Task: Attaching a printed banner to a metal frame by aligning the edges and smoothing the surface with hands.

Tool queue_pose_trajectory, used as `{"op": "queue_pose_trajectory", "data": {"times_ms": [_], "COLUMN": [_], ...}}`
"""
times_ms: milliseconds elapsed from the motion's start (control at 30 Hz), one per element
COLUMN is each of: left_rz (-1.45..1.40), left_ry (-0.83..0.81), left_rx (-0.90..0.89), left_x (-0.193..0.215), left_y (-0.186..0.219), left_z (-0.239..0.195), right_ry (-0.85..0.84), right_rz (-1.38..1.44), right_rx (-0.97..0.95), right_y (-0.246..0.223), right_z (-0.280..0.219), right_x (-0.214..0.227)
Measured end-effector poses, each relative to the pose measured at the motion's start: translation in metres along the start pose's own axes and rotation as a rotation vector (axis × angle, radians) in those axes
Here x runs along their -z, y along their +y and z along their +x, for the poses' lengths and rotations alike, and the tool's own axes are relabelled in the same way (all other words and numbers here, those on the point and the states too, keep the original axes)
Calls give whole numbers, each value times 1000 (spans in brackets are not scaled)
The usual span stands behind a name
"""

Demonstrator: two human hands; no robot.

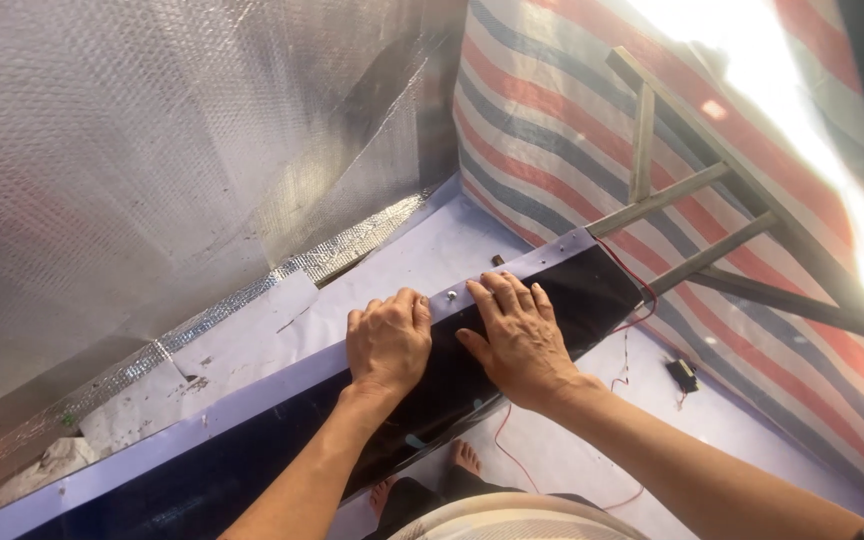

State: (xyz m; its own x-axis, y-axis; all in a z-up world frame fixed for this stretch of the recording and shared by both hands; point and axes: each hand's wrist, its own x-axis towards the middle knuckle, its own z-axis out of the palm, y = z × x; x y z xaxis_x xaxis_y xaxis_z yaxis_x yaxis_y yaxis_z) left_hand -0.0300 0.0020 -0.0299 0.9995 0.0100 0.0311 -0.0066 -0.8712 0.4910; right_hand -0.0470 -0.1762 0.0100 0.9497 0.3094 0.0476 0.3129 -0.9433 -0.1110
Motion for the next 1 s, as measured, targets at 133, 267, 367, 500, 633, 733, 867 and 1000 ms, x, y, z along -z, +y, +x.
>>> {"op": "queue_pose_trajectory", "data": {"times_ms": [133, 267, 367, 500, 633, 733, 867, 1000], "left_rz": [-98, -24, 55, -6, 68, 54, 149, 342], "left_ry": [2, 112, 164, 79, 77, 82, 94, 109], "left_rx": [19, -115, -205, -182, -178, -159, -150, -170], "left_x": [10, 9, 0, -10, -3, -9, -9, -9], "left_y": [1, 10, 16, 15, 19, 19, 22, 25], "left_z": [5, 6, 8, 15, 18, 25, 33, 43], "right_ry": [24, 95, 155, 209, 215, 207, 203, 194], "right_rz": [31, 46, 21, 22, 34, 37, 52, 67], "right_rx": [-28, -20, -3, -2, -6, 5, 0, -4], "right_y": [-6, -1, 2, 2, 3, 6, 7, 8], "right_z": [-10, -13, -14, -13, -12, -13, -13, -12], "right_x": [-11, -25, -34, -35, -39, -41, -44, -46]}}
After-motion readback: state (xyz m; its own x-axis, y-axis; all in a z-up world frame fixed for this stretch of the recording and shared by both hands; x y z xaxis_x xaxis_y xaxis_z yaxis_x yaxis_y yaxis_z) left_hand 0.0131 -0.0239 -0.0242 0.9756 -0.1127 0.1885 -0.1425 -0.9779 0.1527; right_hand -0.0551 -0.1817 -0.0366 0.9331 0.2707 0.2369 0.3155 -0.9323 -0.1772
